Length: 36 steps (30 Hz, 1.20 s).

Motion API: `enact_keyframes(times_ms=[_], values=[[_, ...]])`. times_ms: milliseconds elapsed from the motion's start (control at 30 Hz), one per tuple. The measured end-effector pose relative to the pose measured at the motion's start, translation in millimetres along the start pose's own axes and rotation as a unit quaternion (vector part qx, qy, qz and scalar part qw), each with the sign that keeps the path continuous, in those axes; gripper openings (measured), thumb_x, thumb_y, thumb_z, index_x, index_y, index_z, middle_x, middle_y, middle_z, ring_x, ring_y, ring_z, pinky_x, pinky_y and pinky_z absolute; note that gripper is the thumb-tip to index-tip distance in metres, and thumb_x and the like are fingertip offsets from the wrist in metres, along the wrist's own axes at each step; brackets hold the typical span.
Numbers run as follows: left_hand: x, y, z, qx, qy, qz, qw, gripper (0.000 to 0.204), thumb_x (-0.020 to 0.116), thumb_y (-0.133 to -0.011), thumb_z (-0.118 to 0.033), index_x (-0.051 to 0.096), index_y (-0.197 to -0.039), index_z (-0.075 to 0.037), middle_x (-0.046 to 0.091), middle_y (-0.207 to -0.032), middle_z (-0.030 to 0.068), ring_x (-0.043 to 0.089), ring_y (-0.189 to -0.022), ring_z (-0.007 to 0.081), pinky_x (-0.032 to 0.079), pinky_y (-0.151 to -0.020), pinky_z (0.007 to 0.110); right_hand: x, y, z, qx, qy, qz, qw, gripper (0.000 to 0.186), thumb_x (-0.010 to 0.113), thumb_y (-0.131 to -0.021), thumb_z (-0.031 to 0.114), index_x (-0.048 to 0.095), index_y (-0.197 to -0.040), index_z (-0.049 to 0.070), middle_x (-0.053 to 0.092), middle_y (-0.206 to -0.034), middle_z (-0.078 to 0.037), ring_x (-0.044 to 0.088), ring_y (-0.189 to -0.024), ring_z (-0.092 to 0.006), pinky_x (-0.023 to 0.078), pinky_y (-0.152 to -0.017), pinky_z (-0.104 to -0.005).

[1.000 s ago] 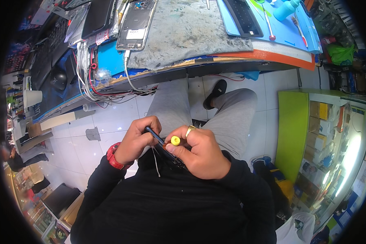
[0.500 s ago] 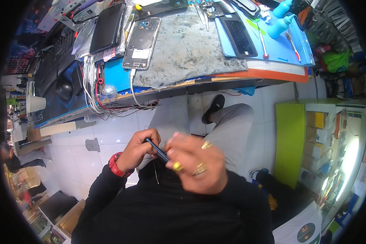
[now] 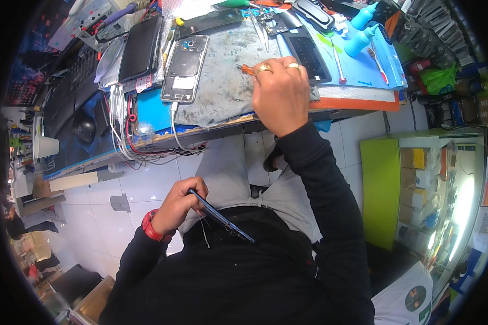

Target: The person manipulates the internal components of a disassembled mobile phone, using a small pry tool to disconnect internal parts and applying adhesive from a tube to the chassis.

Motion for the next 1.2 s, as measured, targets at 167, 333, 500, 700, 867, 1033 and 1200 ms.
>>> enact_keyframes(times_ms=[167,333,500,700,867,1033,1200], values=[[-9,4,5,0.012,0.011,-0.024,1.0,0.007,0.056,-0.085,-0.008,0.053,-0.083,-0.002,0.056,-0.072,0.0025,0.052,-0.062,0.0084,0.042,-0.057,0.026,-61,-1,-83,0.14,0.058,-0.212,0.965,0.035,0.085,-0.083,0.025,0.07,-0.106,0.002,0.069,-0.108,-0.014,0.061,-0.106,-0.0341,0.048,-0.093,-0.0453],[4,-6,-4,-0.015,0.002,0.011,1.0,0.006,0.054,-0.078,-0.006,0.053,-0.079,-0.001,0.054,-0.076,0.0047,0.058,-0.067,0.0128,0.05,-0.063,0.028,-96,-9,-245,0.254,0.177,-0.202,0.929,0.077,0.086,-0.078,0.044,0.061,-0.127,-0.011,0.061,-0.129,-0.032,0.06,-0.122,-0.0443,0.048,-0.104,-0.0474],[-1,-2,-1,-0.026,0.001,-0.008,1.0,0.006,0.055,-0.079,-0.007,0.053,-0.08,-0.001,0.054,-0.076,0.0039,0.057,-0.067,0.0121,0.049,-0.064,0.028,-58,-23,-262,0.302,0.124,-0.102,0.94,0.075,0.082,-0.081,0.045,0.062,-0.128,-0.01,0.064,-0.129,-0.03,0.063,-0.122,-0.043,0.048,-0.104,-0.0455],[2,-2,-3,-0.029,0.009,0.001,1.0,0.005,0.055,-0.08,-0.006,0.053,-0.08,-0.002,0.053,-0.074,0.0027,0.055,-0.068,0.0114,0.046,-0.063,0.028,-87,-18,-245,0.284,0.183,-0.112,0.934,0.063,0.076,-0.088,0.047,0.064,-0.12,-0.006,0.07,-0.117,-0.027,0.068,-0.111,-0.0408,0.051,-0.097,-0.044],[-4,3,0,-0.03,0.0,-0.033,0.999,0.005,0.054,-0.083,-0.006,0.053,-0.081,-0.001,0.054,-0.073,0.0025,0.054,-0.066,0.0106,0.045,-0.062,0.028,-72,8,-66,0.191,-0.182,0.045,0.963,0.049,0.073,-0.096,0.022,0.054,-0.135,-0.003,0.069,-0.115,-0.017,0.069,-0.102,-0.0251,0.054,-0.089,-0.0369],[-3,2,-1,-0.022,-0.028,-0.043,0.998,0.013,0.06,-0.088,-0.01,0.057,-0.082,0.001,0.063,-0.07,0.0049,0.055,-0.063,0.0101,0.045,-0.06,0.029,-62,79,82,-0.014,-0.215,0.348,0.912,0.05,0.078,-0.085,0.02,0.062,-0.127,0.0,0.065,-0.103,-0.017,0.063,-0.094,-0.0356,0.047,-0.086,-0.0449],[4,2,-10,-0.025,-0.057,-0.033,0.998,0.011,0.058,-0.087,-0.011,0.056,-0.084,0.0,0.063,-0.073,0.0056,0.057,-0.067,0.0107,0.047,-0.061,0.029,-60,129,125,-0.034,-0.215,0.443,0.87,0.048,0.076,-0.087,0.026,0.064,-0.125,0.0,0.06,-0.091,-0.012,0.059,-0.084,-0.0282,0.042,-0.076,-0.0404]])
Point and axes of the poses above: each hand's wrist, its own y-axis away from the middle knuckle, its own x-axis out of the palm, z = x × y, the point moved 10 cm from there along -y, towards the middle knuckle
